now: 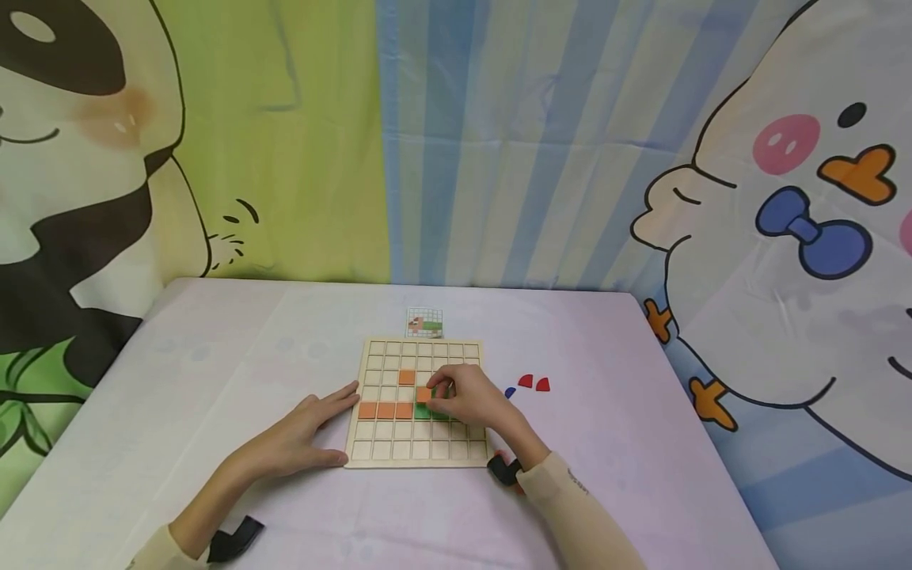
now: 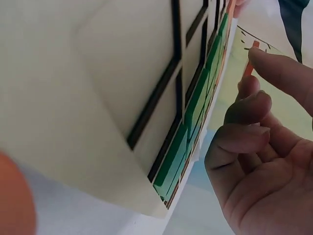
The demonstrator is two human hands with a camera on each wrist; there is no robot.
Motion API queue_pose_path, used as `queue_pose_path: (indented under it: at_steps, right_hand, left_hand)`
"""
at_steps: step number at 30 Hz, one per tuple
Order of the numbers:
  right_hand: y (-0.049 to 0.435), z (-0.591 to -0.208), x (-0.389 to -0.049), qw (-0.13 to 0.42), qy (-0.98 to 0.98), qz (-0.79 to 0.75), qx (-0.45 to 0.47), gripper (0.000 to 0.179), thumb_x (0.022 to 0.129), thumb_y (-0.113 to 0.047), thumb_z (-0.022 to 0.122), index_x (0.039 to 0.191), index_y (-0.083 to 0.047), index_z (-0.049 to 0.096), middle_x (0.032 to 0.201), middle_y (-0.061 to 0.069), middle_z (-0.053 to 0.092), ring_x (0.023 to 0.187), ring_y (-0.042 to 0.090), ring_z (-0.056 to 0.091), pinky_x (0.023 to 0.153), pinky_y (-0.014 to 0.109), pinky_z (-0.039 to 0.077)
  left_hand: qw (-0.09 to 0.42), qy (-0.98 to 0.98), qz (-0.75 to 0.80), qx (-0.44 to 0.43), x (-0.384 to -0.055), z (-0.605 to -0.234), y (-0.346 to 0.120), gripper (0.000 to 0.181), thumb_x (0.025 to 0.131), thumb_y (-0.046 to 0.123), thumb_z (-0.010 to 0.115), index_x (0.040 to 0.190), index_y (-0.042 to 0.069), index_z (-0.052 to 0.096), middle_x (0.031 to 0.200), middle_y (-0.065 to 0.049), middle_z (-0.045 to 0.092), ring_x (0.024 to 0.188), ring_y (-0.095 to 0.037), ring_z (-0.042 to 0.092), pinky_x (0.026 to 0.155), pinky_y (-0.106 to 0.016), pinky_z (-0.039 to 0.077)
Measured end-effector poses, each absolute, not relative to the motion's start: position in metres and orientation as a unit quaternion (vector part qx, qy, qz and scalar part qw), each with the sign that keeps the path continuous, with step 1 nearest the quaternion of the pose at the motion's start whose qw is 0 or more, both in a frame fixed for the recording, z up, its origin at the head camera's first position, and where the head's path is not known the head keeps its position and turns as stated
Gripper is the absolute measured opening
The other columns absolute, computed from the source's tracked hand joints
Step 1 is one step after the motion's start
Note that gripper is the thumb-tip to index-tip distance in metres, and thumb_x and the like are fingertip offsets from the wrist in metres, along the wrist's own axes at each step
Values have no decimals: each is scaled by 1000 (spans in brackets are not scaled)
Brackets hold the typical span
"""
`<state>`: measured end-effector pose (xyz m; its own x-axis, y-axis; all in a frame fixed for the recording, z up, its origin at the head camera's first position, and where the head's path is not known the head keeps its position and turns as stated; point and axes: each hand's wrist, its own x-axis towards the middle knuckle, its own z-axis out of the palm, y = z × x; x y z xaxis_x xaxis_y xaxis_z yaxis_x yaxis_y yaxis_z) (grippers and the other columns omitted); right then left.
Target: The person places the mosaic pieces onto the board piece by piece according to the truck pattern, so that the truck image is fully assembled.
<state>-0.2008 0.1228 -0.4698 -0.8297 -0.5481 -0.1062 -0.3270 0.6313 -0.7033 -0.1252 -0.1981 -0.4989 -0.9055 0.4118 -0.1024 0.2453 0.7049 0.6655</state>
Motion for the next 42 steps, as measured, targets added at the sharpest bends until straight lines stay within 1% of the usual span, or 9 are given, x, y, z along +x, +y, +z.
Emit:
queue_pose_path:
  at_steps: [9,14,18,25,32,38,42]
  right_hand:
    - [117,-467,-200,155,893,-345,-243,25,94,-19,81,115,-6,75,86,-1,68,67,10,54,62,23,46]
    - [115,-466,-204,146,894,-336,-258,24,95,-18,80,116,-8,75,88,-2,69,66,8,56,63,23,48]
    - [109,-463,-207,139,896,-324,-271,24,95,-18,80,115,-7,75,87,-2,69,64,8,55,63,23,47]
    - [99,-464,-210,145,902,-302,-272,25,94,-18,82,113,-4,75,84,-3,70,68,7,58,71,24,50]
    - [92,-468,-210,155,901,-303,-268,24,91,-15,83,111,-3,76,78,-1,70,68,8,59,71,26,50]
    - [87,-471,-211,151,905,-295,-266,24,91,-14,84,111,-4,76,76,-2,69,69,8,59,76,29,52]
    - [85,-472,-211,144,908,-289,-265,24,91,-16,84,111,-5,76,76,-3,69,68,8,59,78,31,53]
  left_hand:
    - [125,916,339,176,-125,-498,-198,93,80,30,93,160,13,49,176,0,31,105,-12,41,94,-30,44]
    - [128,915,340,175,-125,-500,-197,93,80,29,92,160,13,48,176,0,30,104,-12,40,93,-29,43]
    - [132,915,341,171,-125,-500,-196,93,80,28,93,160,13,48,177,2,30,104,-12,40,92,-28,42]
    - [133,916,338,171,-126,-501,-195,93,80,28,92,160,14,48,177,4,29,105,-11,40,94,-29,43]
    - [123,916,337,180,-126,-502,-198,92,80,30,92,160,14,49,176,2,31,105,-11,40,94,-28,43]
    - [125,915,339,182,-127,-501,-198,92,80,31,92,160,13,49,176,1,31,103,-11,40,91,-27,42]
    - [124,914,341,181,-127,-501,-198,92,80,31,93,159,13,49,176,1,31,102,-12,40,90,-27,42]
